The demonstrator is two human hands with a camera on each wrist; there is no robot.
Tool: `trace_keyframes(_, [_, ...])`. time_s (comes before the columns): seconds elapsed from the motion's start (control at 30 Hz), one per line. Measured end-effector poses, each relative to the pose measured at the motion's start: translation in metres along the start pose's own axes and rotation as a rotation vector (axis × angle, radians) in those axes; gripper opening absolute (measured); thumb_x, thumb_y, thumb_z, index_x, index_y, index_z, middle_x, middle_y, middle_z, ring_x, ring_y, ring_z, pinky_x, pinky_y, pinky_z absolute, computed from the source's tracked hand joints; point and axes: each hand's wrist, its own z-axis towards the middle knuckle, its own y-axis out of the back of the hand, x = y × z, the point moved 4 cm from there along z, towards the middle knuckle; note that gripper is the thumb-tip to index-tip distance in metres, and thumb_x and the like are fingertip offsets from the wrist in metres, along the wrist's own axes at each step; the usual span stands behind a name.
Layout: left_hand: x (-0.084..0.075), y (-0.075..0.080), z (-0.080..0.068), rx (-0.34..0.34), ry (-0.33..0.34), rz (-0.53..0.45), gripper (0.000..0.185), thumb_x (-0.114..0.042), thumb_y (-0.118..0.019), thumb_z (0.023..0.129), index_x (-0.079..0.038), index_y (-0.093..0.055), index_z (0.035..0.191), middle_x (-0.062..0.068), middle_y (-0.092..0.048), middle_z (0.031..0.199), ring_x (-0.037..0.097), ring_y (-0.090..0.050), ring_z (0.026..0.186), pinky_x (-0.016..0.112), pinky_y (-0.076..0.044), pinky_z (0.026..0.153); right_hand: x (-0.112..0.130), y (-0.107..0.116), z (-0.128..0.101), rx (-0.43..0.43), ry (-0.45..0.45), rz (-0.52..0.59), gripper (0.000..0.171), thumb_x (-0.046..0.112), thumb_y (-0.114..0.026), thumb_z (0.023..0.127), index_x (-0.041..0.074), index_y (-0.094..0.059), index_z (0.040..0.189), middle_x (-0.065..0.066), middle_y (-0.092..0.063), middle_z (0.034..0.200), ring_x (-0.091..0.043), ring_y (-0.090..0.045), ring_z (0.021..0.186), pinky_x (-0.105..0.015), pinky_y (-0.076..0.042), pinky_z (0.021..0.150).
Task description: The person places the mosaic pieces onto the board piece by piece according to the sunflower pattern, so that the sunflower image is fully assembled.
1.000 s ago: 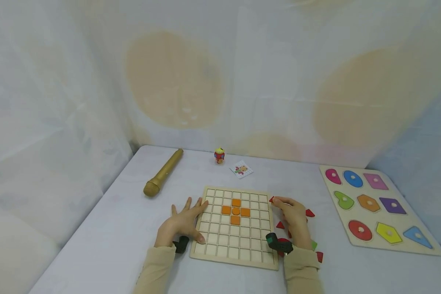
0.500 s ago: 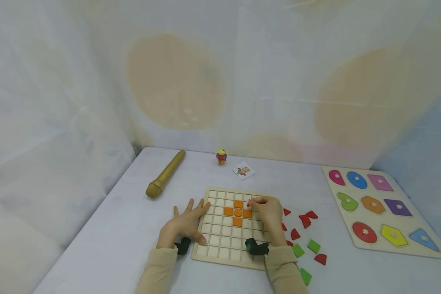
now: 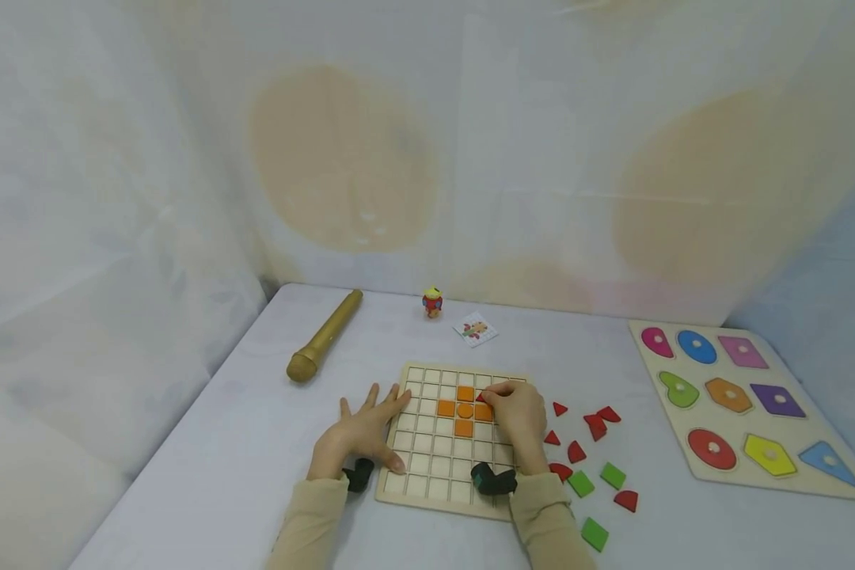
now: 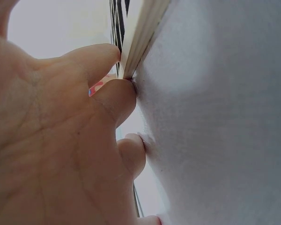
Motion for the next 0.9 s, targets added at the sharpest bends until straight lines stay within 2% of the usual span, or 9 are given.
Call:
trace_keyframes(0.23, [-0.002, -0.002, 0.002, 0.004, -0.006, 0.01, 0.119, -0.027, -0.091, 0.056, -0.017, -0.025, 0.155, 0.009, -0.011, 0.164, 0.041, 0.004, 0.15, 0.076, 0.017, 0.105, 0.001, 0.001, 0.0, 0.003, 0.038, -0.03, 0.023, 0.032, -0.076, 0.081, 0.015, -0.078, 0.096, -0.005, -0.075, 0.094, -0.024, -0.066, 0.085, -0.026, -0.042, 0.057])
trace_keyframes(0.7, [-0.001, -0.003, 0.0, 0.022, 0.003, 0.027, 0.119, -0.028, -0.09, 0.056, -0.018, -0.024, 0.155, 0.009, -0.01, 0.164, 0.04, 0.005, 0.15, 0.076, 0.017, 0.105, -0.001, -0.005, 0.0, 0.061, 0.049, -0.076, 0.019, 0.032, -0.073, 0.085, 0.019, -0.078, 0.098, -0.006, -0.075, 0.102, -0.025, -0.067, 0.087, -0.024, -0.04, 0.056])
trace_keyframes(0.8, [-0.001, -0.002, 0.0, 0.022, 0.004, 0.032, 0.119, -0.028, -0.091, 0.057, -0.018, -0.024, 0.155, 0.009, -0.01, 0.164, 0.04, 0.005, 0.15, 0.076, 0.017, 0.105, -0.002, -0.002, 0.003, 0.058, 0.059, -0.019, 0.023, 0.031, -0.073, 0.086, 0.016, -0.077, 0.102, -0.007, -0.075, 0.1, -0.023, -0.065, 0.086, -0.024, -0.041, 0.057])
trace_keyframes(0.9, [-0.002, 0.0, 0.0, 0.014, -0.001, 0.04, 0.119, -0.028, -0.091, 0.057, -0.017, -0.025, 0.155, 0.009, -0.011, 0.164, 0.041, 0.004, 0.15, 0.076, 0.016, 0.105, -0.006, 0.012, 0.007, 0.034, 0.056, 0.071, 0.026, 0.026, -0.071, 0.087, 0.011, -0.075, 0.108, -0.011, -0.072, 0.101, -0.025, -0.063, 0.09, -0.026, -0.043, 0.063])
